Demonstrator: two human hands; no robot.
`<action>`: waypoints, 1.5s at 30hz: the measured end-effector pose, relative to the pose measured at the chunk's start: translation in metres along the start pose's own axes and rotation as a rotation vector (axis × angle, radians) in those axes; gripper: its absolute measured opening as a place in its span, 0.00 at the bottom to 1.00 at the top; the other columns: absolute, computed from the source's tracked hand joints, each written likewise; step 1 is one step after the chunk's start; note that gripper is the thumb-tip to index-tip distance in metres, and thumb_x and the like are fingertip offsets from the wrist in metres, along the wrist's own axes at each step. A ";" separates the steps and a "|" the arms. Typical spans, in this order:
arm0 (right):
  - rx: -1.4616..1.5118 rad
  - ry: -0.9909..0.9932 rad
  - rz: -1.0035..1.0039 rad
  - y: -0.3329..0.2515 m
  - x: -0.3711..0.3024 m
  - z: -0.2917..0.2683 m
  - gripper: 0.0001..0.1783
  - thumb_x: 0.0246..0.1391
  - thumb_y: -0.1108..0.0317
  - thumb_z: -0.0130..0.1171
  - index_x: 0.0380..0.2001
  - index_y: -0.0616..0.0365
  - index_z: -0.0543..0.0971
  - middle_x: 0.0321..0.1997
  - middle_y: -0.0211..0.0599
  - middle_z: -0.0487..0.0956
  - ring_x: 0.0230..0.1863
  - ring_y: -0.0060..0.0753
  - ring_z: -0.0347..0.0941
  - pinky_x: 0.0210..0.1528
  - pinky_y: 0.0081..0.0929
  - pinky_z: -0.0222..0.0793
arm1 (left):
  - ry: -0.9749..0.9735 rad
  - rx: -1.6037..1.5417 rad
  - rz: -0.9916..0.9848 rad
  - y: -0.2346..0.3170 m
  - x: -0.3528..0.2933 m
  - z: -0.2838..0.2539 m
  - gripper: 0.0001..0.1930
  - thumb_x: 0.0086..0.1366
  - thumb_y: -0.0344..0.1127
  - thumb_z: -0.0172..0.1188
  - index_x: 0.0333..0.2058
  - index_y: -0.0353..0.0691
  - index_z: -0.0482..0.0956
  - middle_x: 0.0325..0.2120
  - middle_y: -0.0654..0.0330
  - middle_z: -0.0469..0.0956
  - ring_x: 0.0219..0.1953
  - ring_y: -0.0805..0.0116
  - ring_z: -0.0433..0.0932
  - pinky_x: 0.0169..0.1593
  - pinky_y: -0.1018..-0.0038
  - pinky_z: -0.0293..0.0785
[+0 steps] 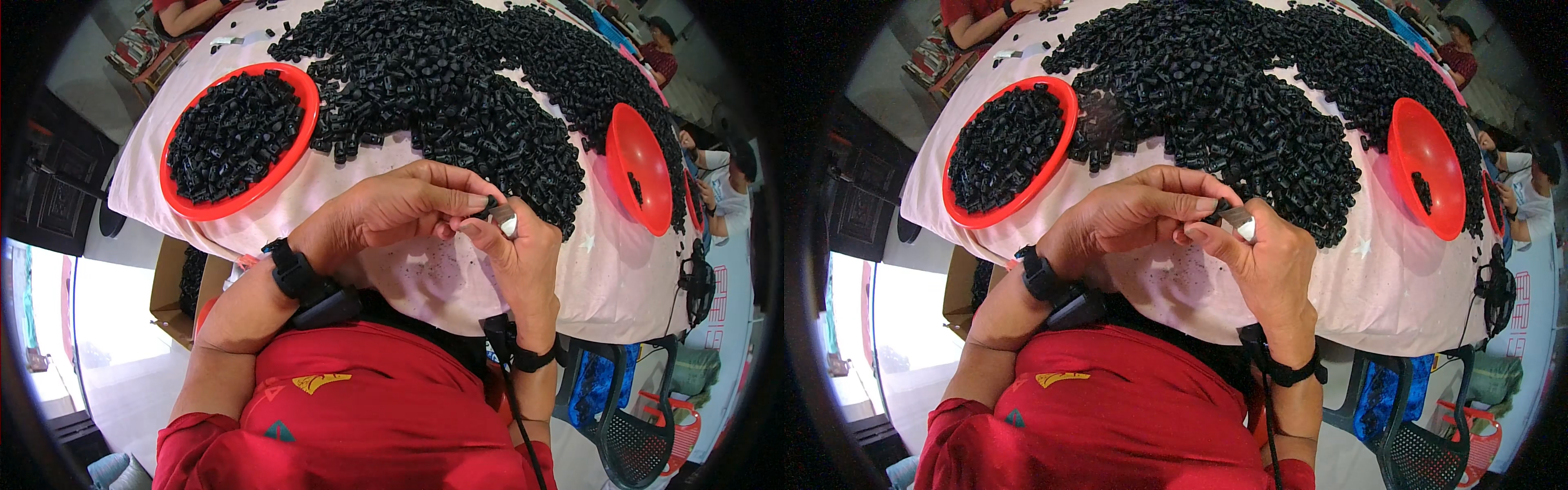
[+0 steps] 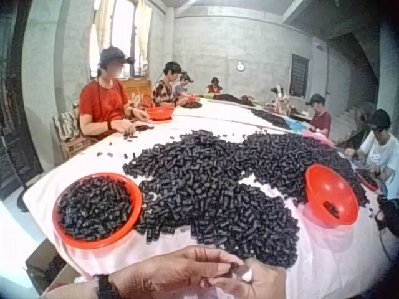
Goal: The person picks up a black plastic toggle and a white plastic piece, fits them together, and places the assembled toggle into a red plate. This process is repeated multiple times as the person works through a large pile of components on the table.
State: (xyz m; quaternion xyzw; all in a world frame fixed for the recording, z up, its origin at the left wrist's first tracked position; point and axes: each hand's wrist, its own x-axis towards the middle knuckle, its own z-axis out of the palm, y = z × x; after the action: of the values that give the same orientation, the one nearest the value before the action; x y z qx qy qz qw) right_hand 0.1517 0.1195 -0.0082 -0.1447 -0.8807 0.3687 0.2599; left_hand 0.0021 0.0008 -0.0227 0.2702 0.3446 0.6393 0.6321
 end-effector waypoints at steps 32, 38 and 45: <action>0.009 -0.006 0.008 0.001 -0.001 0.000 0.32 0.44 0.37 0.63 0.21 0.61 0.76 0.13 0.36 0.75 0.18 0.29 0.77 0.19 0.24 0.67 | 0.025 0.000 -0.002 -0.001 -0.001 0.002 0.15 0.65 0.34 0.58 0.49 0.35 0.75 0.31 0.68 0.77 0.30 0.83 0.72 0.34 0.85 0.69; -0.004 -0.009 0.000 -0.002 0.000 -0.001 0.32 0.45 0.36 0.62 0.21 0.61 0.76 0.14 0.36 0.75 0.18 0.29 0.77 0.19 0.24 0.67 | -0.014 -0.041 0.018 -0.002 -0.001 0.000 0.16 0.65 0.33 0.58 0.50 0.35 0.75 0.32 0.68 0.77 0.31 0.83 0.73 0.34 0.85 0.69; 0.001 -0.001 -0.015 0.000 0.000 0.004 0.29 0.47 0.40 0.63 0.21 0.60 0.76 0.15 0.36 0.76 0.17 0.27 0.76 0.20 0.23 0.67 | 0.032 -0.015 0.017 0.000 0.000 0.002 0.16 0.66 0.35 0.57 0.50 0.37 0.75 0.33 0.68 0.77 0.30 0.83 0.72 0.34 0.85 0.69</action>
State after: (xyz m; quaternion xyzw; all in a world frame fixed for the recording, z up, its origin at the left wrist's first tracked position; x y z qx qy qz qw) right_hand 0.1501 0.1174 -0.0106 -0.1380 -0.8816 0.3673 0.2623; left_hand 0.0035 0.0011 -0.0218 0.2581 0.3476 0.6513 0.6232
